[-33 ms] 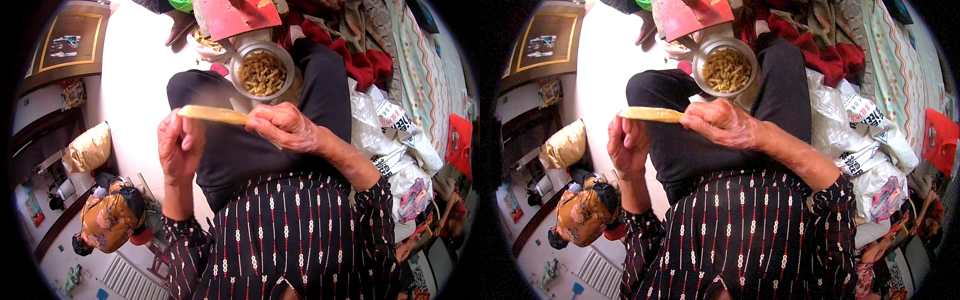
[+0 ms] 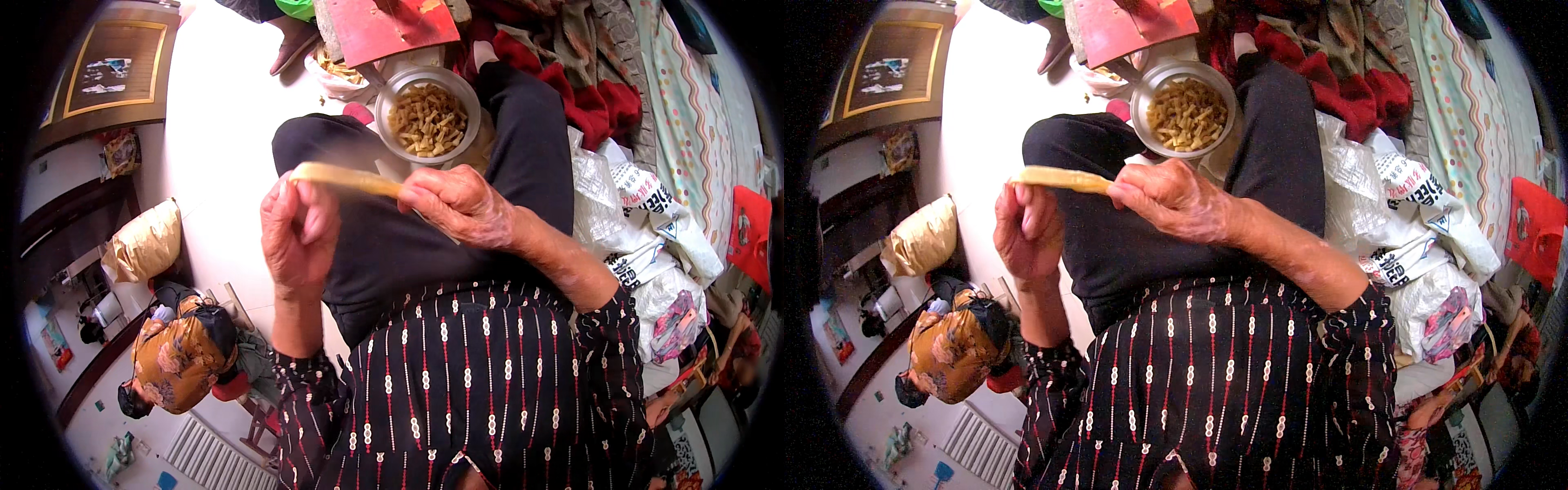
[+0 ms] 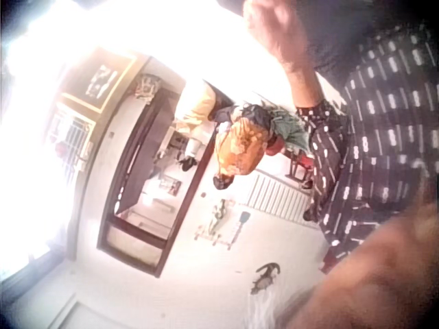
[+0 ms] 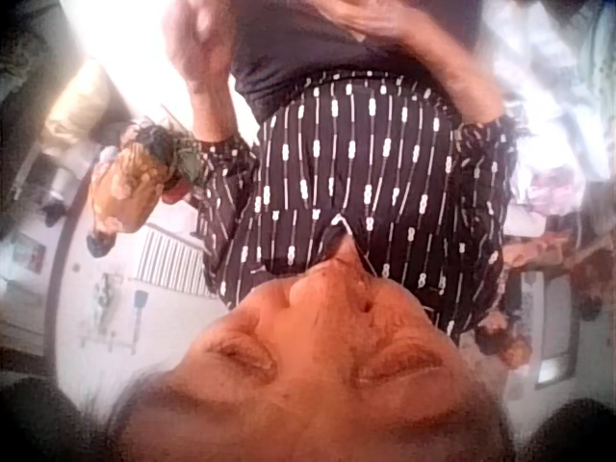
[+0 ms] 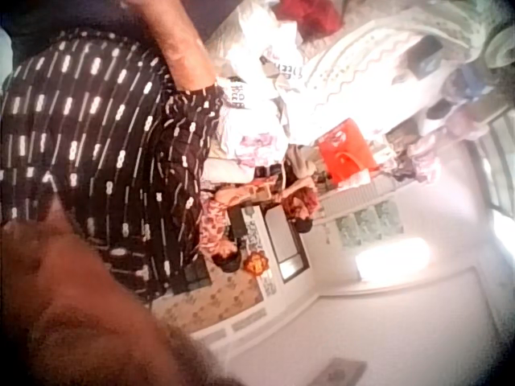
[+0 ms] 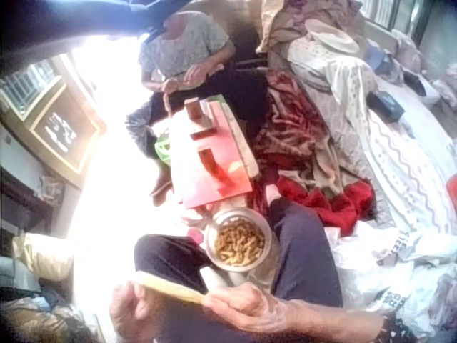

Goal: The person ties thin yellow strips of food into knots by hand and places them into a bowl.

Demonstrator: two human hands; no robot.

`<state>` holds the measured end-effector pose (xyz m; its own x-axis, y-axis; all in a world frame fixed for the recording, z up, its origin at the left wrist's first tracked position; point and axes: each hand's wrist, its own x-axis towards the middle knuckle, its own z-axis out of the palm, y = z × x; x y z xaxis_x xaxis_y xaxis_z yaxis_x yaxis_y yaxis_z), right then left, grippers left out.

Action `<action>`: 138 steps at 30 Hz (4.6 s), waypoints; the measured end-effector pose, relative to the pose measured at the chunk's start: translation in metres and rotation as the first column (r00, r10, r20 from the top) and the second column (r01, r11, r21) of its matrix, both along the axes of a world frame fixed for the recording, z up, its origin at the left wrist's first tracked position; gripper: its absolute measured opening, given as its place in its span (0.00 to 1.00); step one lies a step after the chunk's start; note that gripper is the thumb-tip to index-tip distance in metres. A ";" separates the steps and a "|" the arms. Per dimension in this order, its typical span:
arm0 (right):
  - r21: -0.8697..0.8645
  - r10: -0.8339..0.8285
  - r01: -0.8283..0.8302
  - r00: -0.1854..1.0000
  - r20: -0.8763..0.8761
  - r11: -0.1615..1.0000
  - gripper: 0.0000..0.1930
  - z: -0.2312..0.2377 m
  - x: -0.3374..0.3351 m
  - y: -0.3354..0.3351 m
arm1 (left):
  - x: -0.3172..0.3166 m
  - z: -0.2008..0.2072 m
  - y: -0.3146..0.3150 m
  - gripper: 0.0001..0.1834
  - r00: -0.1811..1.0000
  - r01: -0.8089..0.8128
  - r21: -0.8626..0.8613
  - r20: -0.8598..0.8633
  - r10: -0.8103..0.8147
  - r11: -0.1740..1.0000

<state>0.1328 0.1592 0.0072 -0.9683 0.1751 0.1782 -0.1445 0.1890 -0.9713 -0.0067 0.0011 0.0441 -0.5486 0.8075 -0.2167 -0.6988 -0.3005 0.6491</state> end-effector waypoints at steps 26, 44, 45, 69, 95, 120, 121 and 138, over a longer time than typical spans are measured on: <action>-0.345 -0.146 0.247 0.945 0.292 0.906 0.16 -0.021 0.023 -0.007 | 0.028 -0.038 0.035 0.15 -0.282 -0.039 -0.065 -0.956 -0.073 0.997; 0.062 -0.076 0.072 0.995 0.064 0.995 0.05 -0.028 0.019 -0.012 | 0.049 -0.067 0.021 0.22 0.997 -0.026 -0.197 -0.079 0.011 0.980; 0.100 -0.082 0.078 0.996 0.044 0.992 0.05 -0.030 0.018 -0.012 | 0.049 -0.068 0.020 0.21 0.996 -0.015 -0.205 -0.090 -0.003 0.979; 0.066 -0.044 0.041 0.998 0.043 0.997 0.12 -0.014 0.022 -0.008 | 0.060 -0.036 0.018 0.08 0.988 -0.023 -0.113 -0.154 0.006 0.993; 0.661 -0.059 0.172 0.980 -0.189 0.730 0.14 -0.018 0.028 0.013 | 0.071 -0.036 0.021 0.11 0.959 0.077 -0.335 -0.233 -0.162 0.939; 0.374 0.063 -0.052 0.998 -0.015 0.926 0.04 0.014 0.046 0.042 | 0.024 -0.042 0.009 0.12 0.786 0.326 -0.291 -0.445 -0.429 0.899; 0.336 0.071 -0.063 0.997 -0.013 0.940 0.04 0.011 0.046 0.041 | 0.023 -0.040 0.007 0.11 0.812 0.339 -0.266 -0.401 -0.423 0.903; 0.252 0.111 -0.124 0.992 0.065 0.960 0.05 0.007 0.046 0.041 | 0.000 -0.030 0.014 0.30 0.283 0.280 -0.484 -0.783 -0.553 0.829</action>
<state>0.1784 0.2006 0.0138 -0.9881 0.0143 0.1532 -0.1334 0.4162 -0.8994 -0.0066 0.0155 0.0144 -0.1282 0.9907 -0.0459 0.3133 0.0844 0.9459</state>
